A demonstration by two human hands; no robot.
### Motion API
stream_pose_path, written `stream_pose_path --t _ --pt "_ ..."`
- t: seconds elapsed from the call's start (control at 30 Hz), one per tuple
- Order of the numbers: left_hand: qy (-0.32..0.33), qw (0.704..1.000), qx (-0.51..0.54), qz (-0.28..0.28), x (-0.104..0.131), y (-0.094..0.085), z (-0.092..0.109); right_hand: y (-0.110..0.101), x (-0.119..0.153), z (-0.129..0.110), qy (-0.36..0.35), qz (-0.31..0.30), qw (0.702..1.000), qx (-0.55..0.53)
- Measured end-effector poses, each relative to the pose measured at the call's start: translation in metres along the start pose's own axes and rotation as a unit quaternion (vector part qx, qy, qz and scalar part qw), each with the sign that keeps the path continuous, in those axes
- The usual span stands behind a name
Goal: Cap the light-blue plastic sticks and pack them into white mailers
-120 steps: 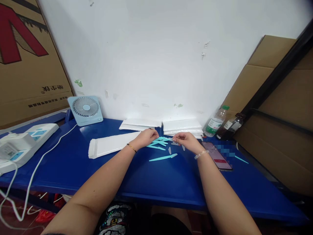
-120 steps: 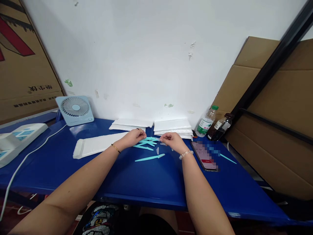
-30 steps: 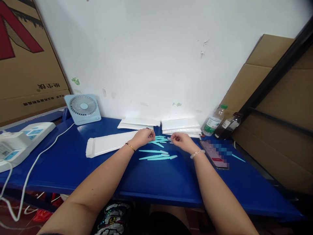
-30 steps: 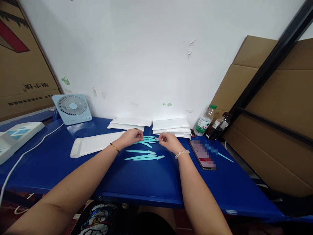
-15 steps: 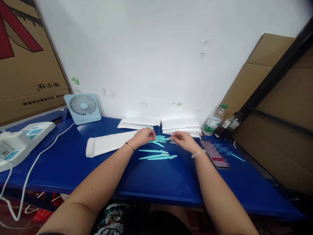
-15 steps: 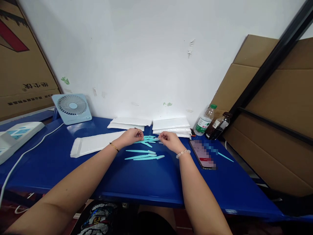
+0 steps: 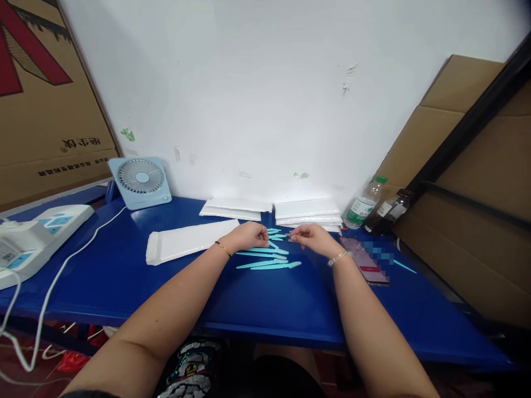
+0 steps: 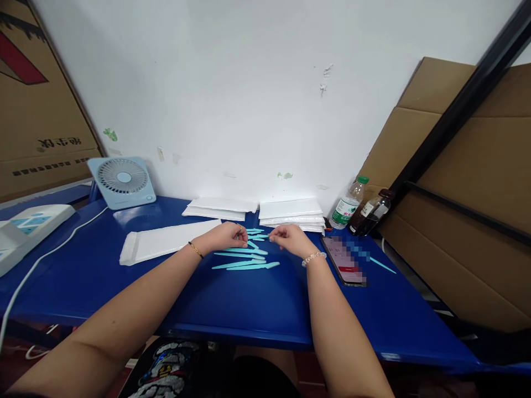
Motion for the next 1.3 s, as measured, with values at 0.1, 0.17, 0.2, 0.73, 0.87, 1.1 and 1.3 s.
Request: stream_pose_path --t 0.1,0.17,0.2,0.73,0.87,1.1,1.3 --pt "-0.010 0.993 -0.102 0.050 -0.002 -0.005 -0.007 -0.020 -0.002 0.008 -0.014 0.077 0.990 0.120" --pt "-0.010 0.990 -0.131 0.055 -0.004 -0.003 -0.009 -0.017 -0.004 0.010 -0.026 0.079 0.980 0.180" --pt "-0.010 0.989 -0.137 0.052 -0.004 -0.001 -0.010 -0.013 -0.006 0.010 -0.030 0.072 0.977 0.200" --pt "-0.057 0.990 -0.085 0.102 0.000 -0.022 -0.011 0.010 -0.003 -0.017 -0.069 0.040 0.994 0.073" --pt "-0.051 0.991 -0.074 0.098 0.000 -0.022 -0.007 0.015 -0.001 -0.024 -0.068 0.037 0.994 0.076" --pt "-0.008 0.999 -0.029 0.033 0.000 -0.010 0.011 0.036 0.003 -0.025 -0.046 -0.043 0.998 0.028" --pt "-0.001 0.996 -0.085 0.039 0.000 -0.007 0.004 -0.009 0.000 -0.002 -0.011 0.039 0.996 0.078"
Point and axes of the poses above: each hand's wrist, its own x-axis away from the middle knuckle, its own y-axis out of the palm, z = x × y, the point moved 9 cm from there along -x, towards the middle knuckle, and after that the axes turned 14 degrees about -x, right-handed, at the moved point
